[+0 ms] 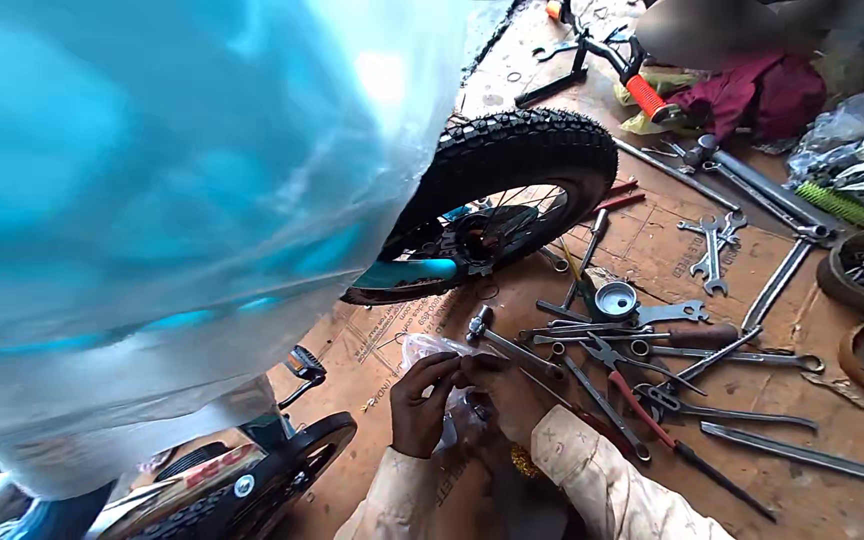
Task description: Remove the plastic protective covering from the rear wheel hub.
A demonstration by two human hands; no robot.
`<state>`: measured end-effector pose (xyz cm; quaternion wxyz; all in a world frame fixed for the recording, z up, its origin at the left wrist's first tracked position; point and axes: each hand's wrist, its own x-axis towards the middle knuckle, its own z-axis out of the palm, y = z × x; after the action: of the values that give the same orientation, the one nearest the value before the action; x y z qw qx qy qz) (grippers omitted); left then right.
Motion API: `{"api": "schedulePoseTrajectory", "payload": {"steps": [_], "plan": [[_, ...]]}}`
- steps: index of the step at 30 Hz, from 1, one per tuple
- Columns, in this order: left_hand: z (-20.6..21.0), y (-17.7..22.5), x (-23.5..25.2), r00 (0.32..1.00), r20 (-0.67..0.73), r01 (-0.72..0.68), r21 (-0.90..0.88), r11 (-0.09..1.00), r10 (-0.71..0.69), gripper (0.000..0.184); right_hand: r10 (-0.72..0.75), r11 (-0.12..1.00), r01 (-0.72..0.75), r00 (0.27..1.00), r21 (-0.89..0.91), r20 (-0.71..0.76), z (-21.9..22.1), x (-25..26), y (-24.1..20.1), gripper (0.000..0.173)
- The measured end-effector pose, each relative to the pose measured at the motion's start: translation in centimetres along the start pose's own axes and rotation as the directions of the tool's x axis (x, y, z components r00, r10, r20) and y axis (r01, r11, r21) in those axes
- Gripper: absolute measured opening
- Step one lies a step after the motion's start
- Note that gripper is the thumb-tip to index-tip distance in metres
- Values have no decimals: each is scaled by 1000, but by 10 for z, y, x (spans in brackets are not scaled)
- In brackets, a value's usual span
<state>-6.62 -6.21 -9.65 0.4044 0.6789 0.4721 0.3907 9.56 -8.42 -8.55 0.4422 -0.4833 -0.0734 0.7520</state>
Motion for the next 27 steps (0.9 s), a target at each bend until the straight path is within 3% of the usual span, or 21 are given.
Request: {"api": "schedulePoseTrajectory", "payload": {"steps": [5, 9, 15, 18, 22, 27], "plan": [[5, 0, 7, 992, -126, -18, 23, 1000, 20, 15, -95, 990, 98, 995, -105, 33, 8, -1, -6, 17], [7, 24, 37, 950, -230, 186, -129, 974, -212, 16, -215, 953, 221, 975, -207, 51, 11, -2, -11, 20], [9, 64, 101, 906, -330, 191, -243, 951, -266, 8, -519, 833, 507, 855, -219, 7, 26, 9, -27, 21], [3, 67, 111, 921, -282, 215, -206, 955, -269, 6, -604, 791, 589, 794, -166, -65, 38, 17, -41, 22], [-2, 62, 115, 954, -195, 191, -187, 964, -227, 18, -657, 753, 654, 744, -70, -121, 44, 30, -52, 15], [-15, 60, 120, 982, -88, 160, -75, 984, -166, 24, -674, 725, 687, 723, 50, -151, 54, 35, -48, 9]]}}
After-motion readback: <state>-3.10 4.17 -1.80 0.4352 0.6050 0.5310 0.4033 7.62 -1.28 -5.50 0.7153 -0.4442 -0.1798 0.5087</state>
